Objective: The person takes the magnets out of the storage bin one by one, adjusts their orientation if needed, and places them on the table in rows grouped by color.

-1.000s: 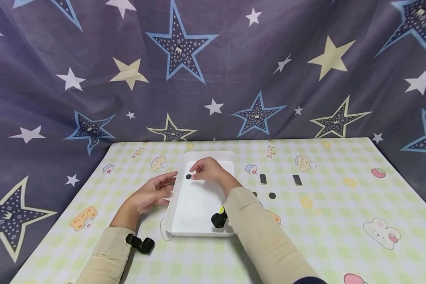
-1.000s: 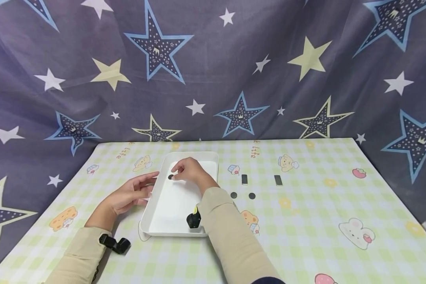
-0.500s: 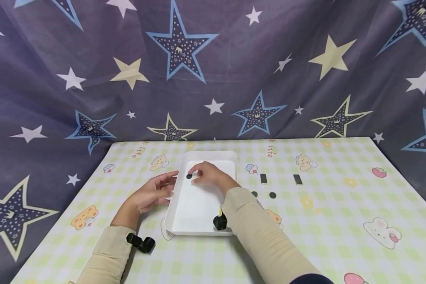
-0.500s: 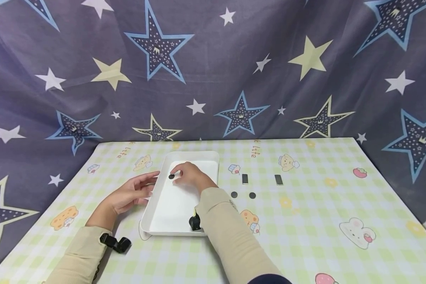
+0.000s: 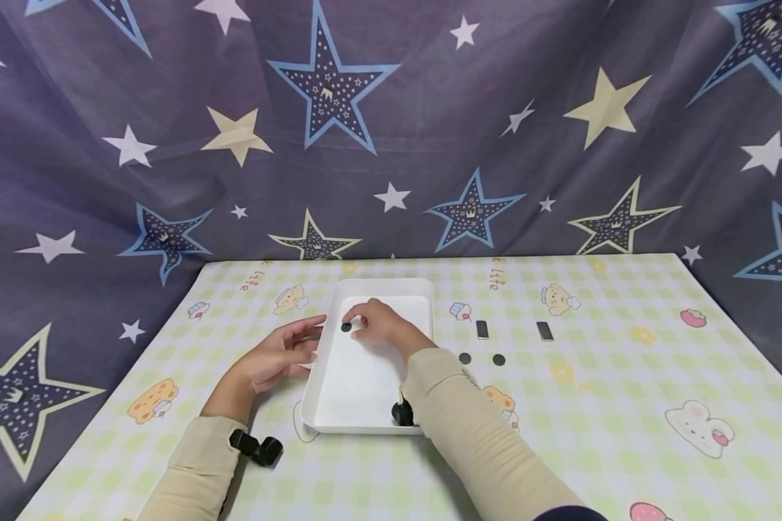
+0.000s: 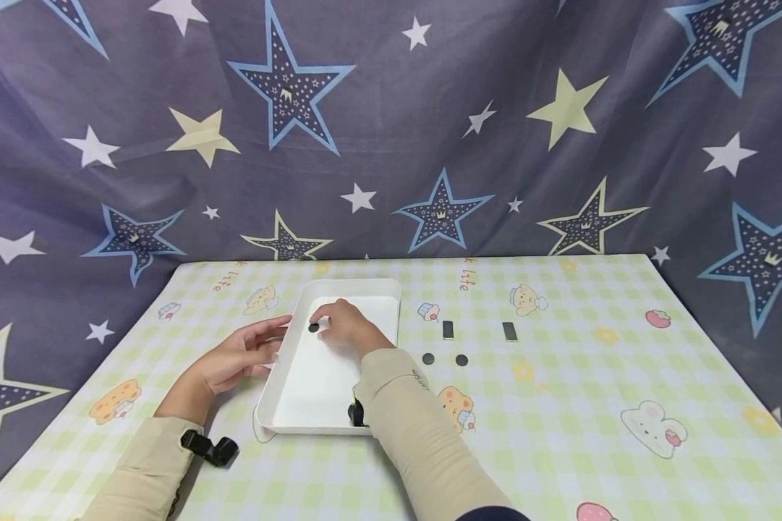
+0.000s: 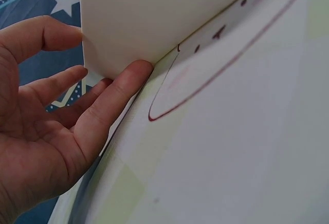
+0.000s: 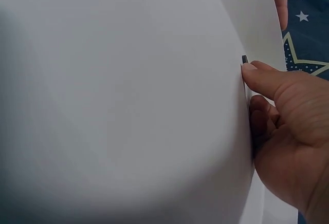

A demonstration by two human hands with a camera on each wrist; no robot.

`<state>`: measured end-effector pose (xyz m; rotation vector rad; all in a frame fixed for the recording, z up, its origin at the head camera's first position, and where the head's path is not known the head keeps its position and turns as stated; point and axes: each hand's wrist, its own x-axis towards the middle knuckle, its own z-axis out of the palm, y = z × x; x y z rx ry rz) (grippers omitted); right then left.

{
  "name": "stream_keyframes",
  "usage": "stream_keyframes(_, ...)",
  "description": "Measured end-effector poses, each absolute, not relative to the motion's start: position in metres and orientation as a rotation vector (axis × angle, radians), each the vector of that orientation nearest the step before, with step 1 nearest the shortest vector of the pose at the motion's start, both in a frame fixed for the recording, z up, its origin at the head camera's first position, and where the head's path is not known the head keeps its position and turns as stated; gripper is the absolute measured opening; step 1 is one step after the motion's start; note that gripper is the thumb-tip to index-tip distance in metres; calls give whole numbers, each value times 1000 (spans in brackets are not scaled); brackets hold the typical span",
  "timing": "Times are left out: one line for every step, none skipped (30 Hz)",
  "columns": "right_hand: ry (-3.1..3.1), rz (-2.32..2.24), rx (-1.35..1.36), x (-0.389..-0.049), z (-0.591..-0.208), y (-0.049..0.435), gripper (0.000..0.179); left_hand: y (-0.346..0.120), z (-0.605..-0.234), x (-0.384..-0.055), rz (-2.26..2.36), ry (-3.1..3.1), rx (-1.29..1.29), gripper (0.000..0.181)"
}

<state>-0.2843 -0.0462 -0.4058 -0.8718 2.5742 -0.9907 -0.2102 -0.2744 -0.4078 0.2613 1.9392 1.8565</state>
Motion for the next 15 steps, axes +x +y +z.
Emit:
stream_keyframes(2580, -994, -870, -284, -406, -46, 29, -275, -408, -210, 1857, 1940, 261, 75)
stream_keyframes(2584, -997, -870, -284, -406, -47, 26, -275, -408, -210, 1858, 1941, 260, 75)
stream_keyframes(2585, -1004, -871, -284, -406, -47, 24, -275, -408, -210, 1858, 1942, 259, 75)
stream_keyframes(2590, -1006, -878, -284, -406, -47, 21, -275, -408, -210, 1858, 1944, 260, 75)
stream_keyframes(2592, -1012, -886, -284, -407, -47, 19, -275, -408, -210, 1857, 1947, 260, 75)
stream_keyframes(2593, -1013, -889, -284, -407, -46, 18, -275, -407, -210, 1858, 1948, 262, 75)
stream_keyframes(2596, -1011, -897, -283, -406, -46, 16, -275, -407, -209, 1858, 1948, 262, 75)
stream_keyframes(2597, -1007, -907, -283, -406, -46, 16, -275, -407, -209, 1859, 1947, 263, 75)
stream_keyframes(2596, -1003, -917, -282, -406, -45, 15, -274, -407, -209, 1860, 1946, 264, 75)
stream_keyframes(2597, -997, -929, -282, -405, -45, 15, -274, -407, -209, 1861, 1944, 264, 75)
stream_keyframes(2594, -995, -936, -282, -405, -44, 15, -274, -406, -209, 1863, 1941, 262, 75)
stream_keyframes(2593, -993, -940, -281, -404, -44, 15, -274, -406, -209, 1865, 1941, 260, 75)
stream_keyframes(2591, -992, -946, -281, -404, -43, 14, -274, -407, -209, 1865, 1941, 256, 75)
stream_keyframes(2590, -992, -950, -280, -404, -43, 14, -274, -407, -209, 1864, 1943, 253, 76)
stream_keyframes(2586, -991, -947, -280, -404, -42, 14, -275, -407, -209, 1862, 1947, 248, 76)
